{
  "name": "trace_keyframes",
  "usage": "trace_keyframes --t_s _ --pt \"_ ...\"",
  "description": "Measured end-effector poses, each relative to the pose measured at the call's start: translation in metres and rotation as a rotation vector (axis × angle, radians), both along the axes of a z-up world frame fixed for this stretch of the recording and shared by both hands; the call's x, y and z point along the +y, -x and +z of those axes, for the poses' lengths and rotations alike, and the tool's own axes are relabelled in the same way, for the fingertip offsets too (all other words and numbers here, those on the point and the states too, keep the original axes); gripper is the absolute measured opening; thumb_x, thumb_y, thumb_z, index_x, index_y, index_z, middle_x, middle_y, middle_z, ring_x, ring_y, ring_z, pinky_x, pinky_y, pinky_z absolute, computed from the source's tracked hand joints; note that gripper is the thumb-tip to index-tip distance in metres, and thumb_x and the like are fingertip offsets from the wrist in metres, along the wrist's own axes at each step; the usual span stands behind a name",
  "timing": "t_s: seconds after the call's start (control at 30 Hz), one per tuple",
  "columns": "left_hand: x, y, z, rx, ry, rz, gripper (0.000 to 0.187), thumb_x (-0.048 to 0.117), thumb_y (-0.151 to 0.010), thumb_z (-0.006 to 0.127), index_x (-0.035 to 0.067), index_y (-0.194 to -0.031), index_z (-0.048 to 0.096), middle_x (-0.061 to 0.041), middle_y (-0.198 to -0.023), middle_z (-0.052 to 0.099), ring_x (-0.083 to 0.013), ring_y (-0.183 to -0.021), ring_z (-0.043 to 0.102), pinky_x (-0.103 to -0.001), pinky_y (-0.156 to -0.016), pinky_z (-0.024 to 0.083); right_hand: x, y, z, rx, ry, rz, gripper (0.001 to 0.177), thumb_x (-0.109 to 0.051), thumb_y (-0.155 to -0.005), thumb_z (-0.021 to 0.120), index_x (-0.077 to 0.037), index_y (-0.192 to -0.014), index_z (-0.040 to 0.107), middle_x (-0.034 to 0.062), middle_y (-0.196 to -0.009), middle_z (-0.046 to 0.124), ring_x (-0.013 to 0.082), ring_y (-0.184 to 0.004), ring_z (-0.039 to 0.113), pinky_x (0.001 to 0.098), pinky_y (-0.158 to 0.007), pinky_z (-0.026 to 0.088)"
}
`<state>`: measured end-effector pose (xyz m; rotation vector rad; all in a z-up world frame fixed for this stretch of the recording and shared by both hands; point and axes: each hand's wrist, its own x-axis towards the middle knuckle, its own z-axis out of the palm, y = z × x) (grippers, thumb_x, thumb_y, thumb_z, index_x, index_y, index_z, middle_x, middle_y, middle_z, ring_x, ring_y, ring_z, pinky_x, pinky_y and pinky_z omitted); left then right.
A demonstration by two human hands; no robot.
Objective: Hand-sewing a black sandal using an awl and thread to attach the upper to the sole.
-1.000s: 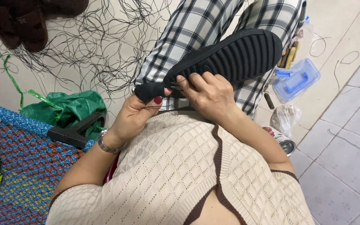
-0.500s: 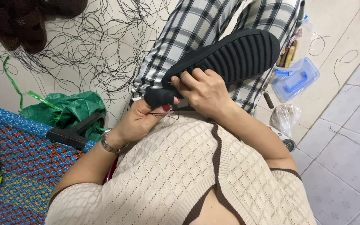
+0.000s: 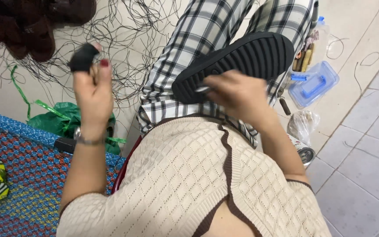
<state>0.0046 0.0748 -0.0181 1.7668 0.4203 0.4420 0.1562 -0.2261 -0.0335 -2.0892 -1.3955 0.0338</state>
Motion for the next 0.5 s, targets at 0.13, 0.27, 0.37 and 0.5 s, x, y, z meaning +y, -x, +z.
trace_keyframes --t_s 0.13,0.27,0.37,0.5 --pt "-0.017 -0.028 -0.038 0.586 -0.248 -0.226 0.041 0.037 -0.087 0.081 0.004 -0.11 0.071 -0.018 -0.083 0.067 -0.0348 -0.08 0.062 -0.046 -0.071 0.047 -0.072 -0.021 -0.034 0.308 -0.314 -0.44 0.027 -0.004 -0.101 0.071 0.0 -0.128 0.068 0.014 -0.109 0.066 0.0266 -0.088 0.058 0.0342 -0.076 0.046" --pt "-0.067 -0.048 -0.074 0.528 -0.159 -0.429 0.067 0.053 -0.063 0.094 -0.001 -0.098 0.075 -0.029 -0.082 0.067 -0.0473 -0.087 0.067 -0.053 -0.077 0.052 -0.09 -0.012 -0.06 0.529 -0.406 -0.697 0.036 -0.004 -0.109 0.057 -0.009 -0.144 0.05 0.0108 -0.132 0.052 0.0171 -0.096 0.055 0.0291 -0.082 0.051" --pt "-0.054 -0.033 -0.114 0.551 0.38 -0.507 0.059 0.019 -0.057 0.102 -0.001 -0.103 0.071 -0.013 -0.094 0.075 -0.0167 -0.088 0.067 -0.028 -0.082 0.055 -0.071 0.008 -0.046 0.676 -0.485 -0.749 0.056 -0.007 -0.109 0.063 -0.014 -0.157 0.035 -0.0026 -0.097 0.051 0.004 -0.085 0.05 0.0147 -0.076 0.042" --pt "-0.075 -0.037 -0.075 0.506 0.48 -0.316 0.041 0.014 -0.066 0.097 0.006 -0.101 0.076 -0.008 -0.081 0.073 -0.0127 -0.08 0.068 -0.03 -0.067 0.06 -0.076 -0.008 -0.055 0.631 -0.461 -0.731 0.049 -0.005 -0.111 0.057 -0.011 -0.157 0.041 0.0083 -0.097 0.063 0.008 -0.083 0.049 0.0227 -0.074 0.044"
